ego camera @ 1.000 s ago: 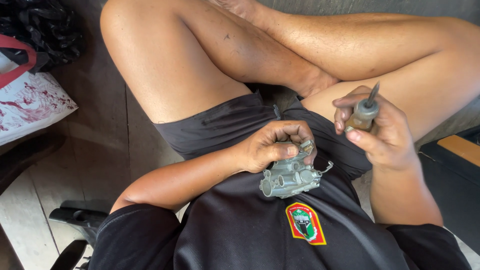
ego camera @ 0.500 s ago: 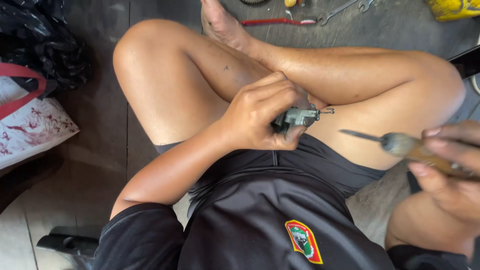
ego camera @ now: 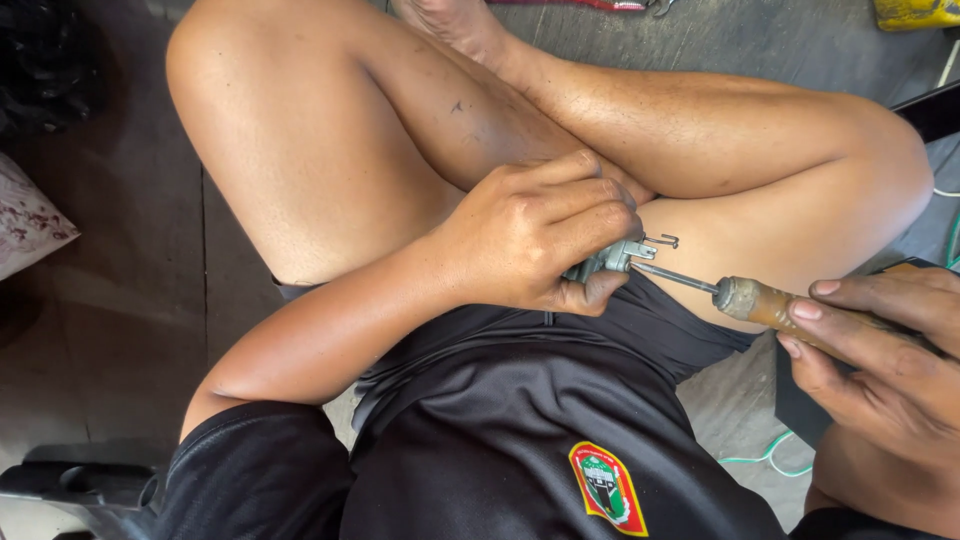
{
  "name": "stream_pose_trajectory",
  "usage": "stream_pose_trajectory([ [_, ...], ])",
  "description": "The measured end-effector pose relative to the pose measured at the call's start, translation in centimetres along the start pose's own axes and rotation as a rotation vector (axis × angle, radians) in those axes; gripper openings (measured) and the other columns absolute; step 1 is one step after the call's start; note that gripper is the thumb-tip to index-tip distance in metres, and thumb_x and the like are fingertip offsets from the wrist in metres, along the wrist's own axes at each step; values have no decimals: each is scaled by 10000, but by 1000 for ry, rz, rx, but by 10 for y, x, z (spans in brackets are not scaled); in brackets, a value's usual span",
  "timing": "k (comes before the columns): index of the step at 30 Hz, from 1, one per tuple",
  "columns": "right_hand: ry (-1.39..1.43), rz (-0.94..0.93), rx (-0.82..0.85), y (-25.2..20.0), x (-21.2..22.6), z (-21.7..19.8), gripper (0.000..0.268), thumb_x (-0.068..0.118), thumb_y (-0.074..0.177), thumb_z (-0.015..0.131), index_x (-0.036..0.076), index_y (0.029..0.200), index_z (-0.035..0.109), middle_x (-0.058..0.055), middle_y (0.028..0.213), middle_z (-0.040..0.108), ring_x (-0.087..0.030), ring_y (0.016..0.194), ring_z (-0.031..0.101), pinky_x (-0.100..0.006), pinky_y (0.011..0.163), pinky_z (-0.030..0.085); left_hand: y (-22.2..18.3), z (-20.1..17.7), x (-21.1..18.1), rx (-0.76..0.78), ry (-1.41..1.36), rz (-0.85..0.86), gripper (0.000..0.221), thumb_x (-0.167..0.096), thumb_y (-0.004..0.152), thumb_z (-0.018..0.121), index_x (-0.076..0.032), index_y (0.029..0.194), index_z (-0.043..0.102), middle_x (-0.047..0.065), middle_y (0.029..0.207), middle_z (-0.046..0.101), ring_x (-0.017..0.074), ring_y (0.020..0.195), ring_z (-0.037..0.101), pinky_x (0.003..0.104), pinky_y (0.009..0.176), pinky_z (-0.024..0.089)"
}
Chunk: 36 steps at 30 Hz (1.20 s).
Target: Disassembling and inspecting a motorcycle carburetor using a screwdriver while sitting on the floor.
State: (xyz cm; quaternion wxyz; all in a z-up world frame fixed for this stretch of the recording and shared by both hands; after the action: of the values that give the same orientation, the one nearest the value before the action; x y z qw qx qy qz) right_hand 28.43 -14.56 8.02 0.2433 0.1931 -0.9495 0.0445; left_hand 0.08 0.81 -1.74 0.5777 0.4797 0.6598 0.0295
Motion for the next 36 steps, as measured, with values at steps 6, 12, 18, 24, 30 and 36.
stream_pose_trajectory([
  [6,-20,48,105,4,4,-6,372,-1,771,875,-56,1099,707,-279,1104,669,-318,929,709,-373,803,609,-3,-2,1,-40,23,2,262,-96,778,795,-26,983,649,91,983,667,239,792,588,329,630,531],
  [12,-4,51,41,11,17,-2,348,-12,786,876,-68,1087,710,-285,1089,680,-296,829,686,-366,719,557,-5,-1,1,6,95,28,291,-138,782,808,-49,1007,645,61,1020,668,223,833,578,327,652,541],
  [18,119,526,195,36,31,4,347,-23,798,732,-108,1133,702,-196,914,751,-196,553,660,-286,491,499,-2,-4,-5,6,253,114,194,-168,841,750,-81,963,627,48,975,657,201,815,575,304,650,542],
  [24,576,1026,412,17,-3,20,290,35,943,566,-55,1135,764,-157,682,782,-202,482,583,-330,460,515,-3,3,-2,16,385,145,114,-134,878,741,-128,930,640,11,898,613,167,824,562,271,557,443],
  [30,106,849,506,37,12,17,298,175,673,874,52,915,754,-59,594,786,-158,402,624,-298,442,448,-10,8,1,55,417,139,136,-172,858,739,-140,964,659,-2,910,616,165,815,545,269,545,448],
  [36,185,755,587,50,15,19,255,156,865,662,78,1094,743,0,836,784,-149,547,684,-317,552,510,-14,13,2,73,433,123,129,-185,865,736,-151,967,666,1,921,629,168,846,549,265,539,457],
])
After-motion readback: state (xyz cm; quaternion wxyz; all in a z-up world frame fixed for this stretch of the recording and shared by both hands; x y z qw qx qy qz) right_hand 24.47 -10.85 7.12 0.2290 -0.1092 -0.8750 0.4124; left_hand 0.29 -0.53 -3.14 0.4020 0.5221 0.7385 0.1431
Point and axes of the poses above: each hand's wrist, its own y-axis towards the middle knuckle, its own z-axis out of the palm, x = y × z, the point moved 2 cm from there along y, towards the middle knuckle
